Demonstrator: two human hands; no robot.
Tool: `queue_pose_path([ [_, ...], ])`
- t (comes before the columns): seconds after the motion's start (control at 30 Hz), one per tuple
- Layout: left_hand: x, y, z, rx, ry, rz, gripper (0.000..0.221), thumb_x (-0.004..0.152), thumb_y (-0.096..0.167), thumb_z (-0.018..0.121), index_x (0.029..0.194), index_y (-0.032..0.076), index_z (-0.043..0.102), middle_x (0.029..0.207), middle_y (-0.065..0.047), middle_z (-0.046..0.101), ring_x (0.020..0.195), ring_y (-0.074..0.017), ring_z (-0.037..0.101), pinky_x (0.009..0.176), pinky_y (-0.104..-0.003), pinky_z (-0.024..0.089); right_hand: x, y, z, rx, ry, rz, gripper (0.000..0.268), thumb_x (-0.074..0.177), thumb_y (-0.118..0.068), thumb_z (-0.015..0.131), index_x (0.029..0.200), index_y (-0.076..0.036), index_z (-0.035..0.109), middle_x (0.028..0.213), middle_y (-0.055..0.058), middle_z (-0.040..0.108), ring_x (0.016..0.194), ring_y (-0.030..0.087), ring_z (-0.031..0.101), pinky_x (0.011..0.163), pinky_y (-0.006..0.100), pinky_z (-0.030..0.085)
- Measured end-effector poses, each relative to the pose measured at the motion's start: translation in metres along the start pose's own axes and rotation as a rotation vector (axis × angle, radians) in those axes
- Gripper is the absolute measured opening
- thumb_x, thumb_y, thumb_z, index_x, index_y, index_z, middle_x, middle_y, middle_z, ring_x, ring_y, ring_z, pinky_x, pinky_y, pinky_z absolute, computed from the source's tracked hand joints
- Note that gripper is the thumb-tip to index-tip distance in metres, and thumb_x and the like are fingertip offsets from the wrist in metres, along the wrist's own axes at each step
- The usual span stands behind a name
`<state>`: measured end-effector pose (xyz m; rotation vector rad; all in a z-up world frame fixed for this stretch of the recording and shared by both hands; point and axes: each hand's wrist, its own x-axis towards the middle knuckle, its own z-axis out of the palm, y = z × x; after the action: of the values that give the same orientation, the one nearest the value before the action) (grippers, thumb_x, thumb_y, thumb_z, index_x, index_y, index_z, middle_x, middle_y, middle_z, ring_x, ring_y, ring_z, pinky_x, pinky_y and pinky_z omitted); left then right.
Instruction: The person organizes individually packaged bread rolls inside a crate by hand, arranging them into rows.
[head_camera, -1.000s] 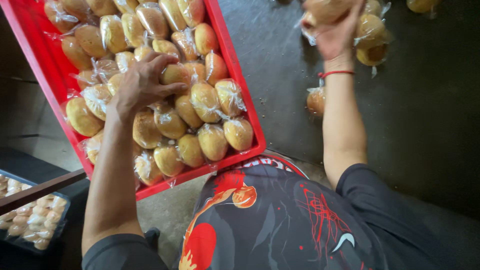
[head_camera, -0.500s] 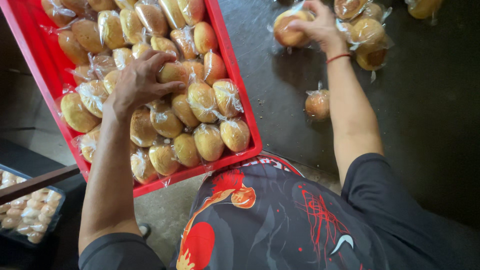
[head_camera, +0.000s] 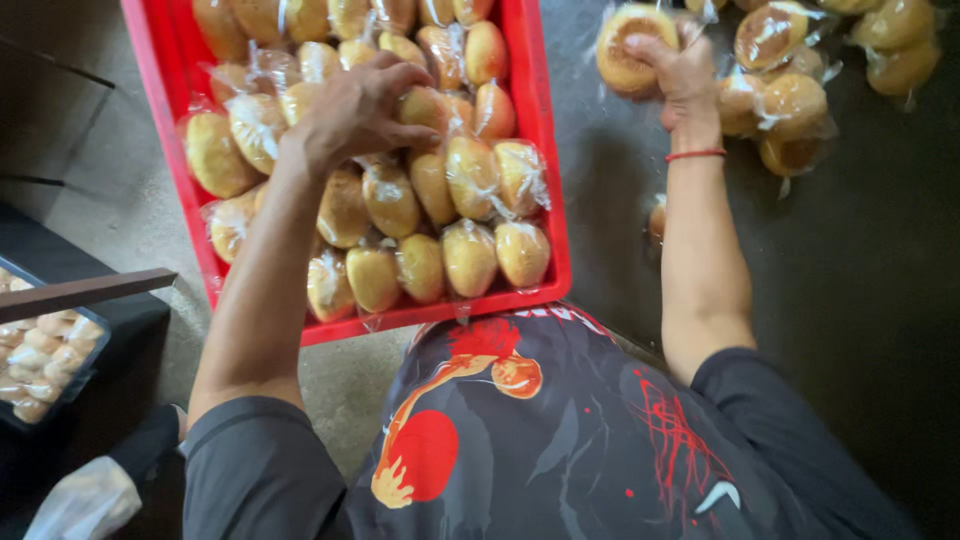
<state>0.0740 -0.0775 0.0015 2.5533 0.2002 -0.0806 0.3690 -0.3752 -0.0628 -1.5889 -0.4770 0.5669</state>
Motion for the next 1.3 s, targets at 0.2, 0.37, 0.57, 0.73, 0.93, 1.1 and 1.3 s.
queue_pose_path([
  [0.2,0.005,-0.011,0.006,0.031,-0.006,0.032,0.067,0.077,0.052,0.089,0.129,0.016,0.066,0.126,-0.013,0.066,0.114,-0.0372,0.064,0.093,-0.05,0.051,-0.034,-0.085,0.135,-0.921,-0.105,-0.874,0.014,0.089,-0.024,0.085,0.098,-0.018,0.076,0.105,0.007,0.07,0.094,0.026,0.07,0.081,0.044,0.056],
  [0.37,0.006,-0.02,0.011,0.013,0.052,0.097,0.096,0.074,0.056,0.089,0.147,0.009,0.048,0.126,-0.019,0.065,0.11,-0.0416,0.063,0.091,-0.053,0.05,-0.024,-0.062,0.212,-1.265,-0.197,-0.512,0.056,0.072,-0.037,0.081,0.117,-0.006,0.07,0.115,0.017,0.062,0.106,0.042,0.061,0.076,0.061,0.046],
  [0.57,0.023,-0.013,0.021,0.134,0.101,0.178,0.096,0.075,0.078,0.078,0.137,0.008,0.055,0.118,-0.018,0.068,0.104,-0.0392,0.067,0.089,-0.068,0.042,-0.006,-0.057,0.165,-1.231,-0.45,-0.165,0.051,0.102,-0.058,0.067,0.112,-0.008,0.069,0.1,0.019,0.068,0.093,0.038,0.068,0.079,0.055,0.051],
  [0.73,0.032,-0.011,0.026,0.123,0.038,0.086,0.084,0.086,0.078,0.063,0.138,0.012,0.056,0.106,-0.014,0.071,0.104,-0.0354,0.069,0.111,-0.074,0.026,-0.016,-0.011,0.15,-1.118,-0.244,-0.753,0.022,0.113,-0.025,0.06,0.102,-0.01,0.071,0.099,0.012,0.072,0.098,0.035,0.07,0.093,0.055,0.046],
  [0.93,0.045,-0.023,0.013,0.125,-0.138,0.145,0.087,0.083,0.073,0.067,0.148,0.016,0.057,0.104,-0.014,0.072,0.098,-0.038,0.07,0.082,-0.055,0.051,-0.033,-0.006,0.115,-0.646,-0.123,-0.766,0.031,0.108,-0.02,0.065,0.134,-0.001,0.064,0.14,0.02,0.062,0.132,0.041,0.055,0.112,0.049,0.042],
  [1.1,0.059,-0.009,-0.008,0.027,-0.104,0.039,0.086,0.085,0.068,0.076,0.146,0.009,0.058,0.113,-0.019,0.071,0.103,-0.0398,0.069,0.087,-0.051,0.053,-0.049,0.011,-0.006,-0.75,0.285,-0.598,0.041,0.095,-0.009,0.078,0.133,-0.004,0.065,0.135,0.019,0.066,0.13,0.038,0.059,0.114,0.044,0.045],
  [1.3,0.105,0.049,-0.025,0.021,0.137,0.305,0.073,0.09,0.043,0.087,0.144,0.003,0.059,0.127,-0.023,0.066,0.116,-0.0413,0.066,0.096,-0.048,0.053,-0.062,0.06,-0.188,-1.391,0.338,-0.341,0.081,0.071,-0.02,0.092,0.142,-0.006,0.057,0.145,0.036,0.046,0.128,0.051,0.046,0.094,0.056,0.04],
])
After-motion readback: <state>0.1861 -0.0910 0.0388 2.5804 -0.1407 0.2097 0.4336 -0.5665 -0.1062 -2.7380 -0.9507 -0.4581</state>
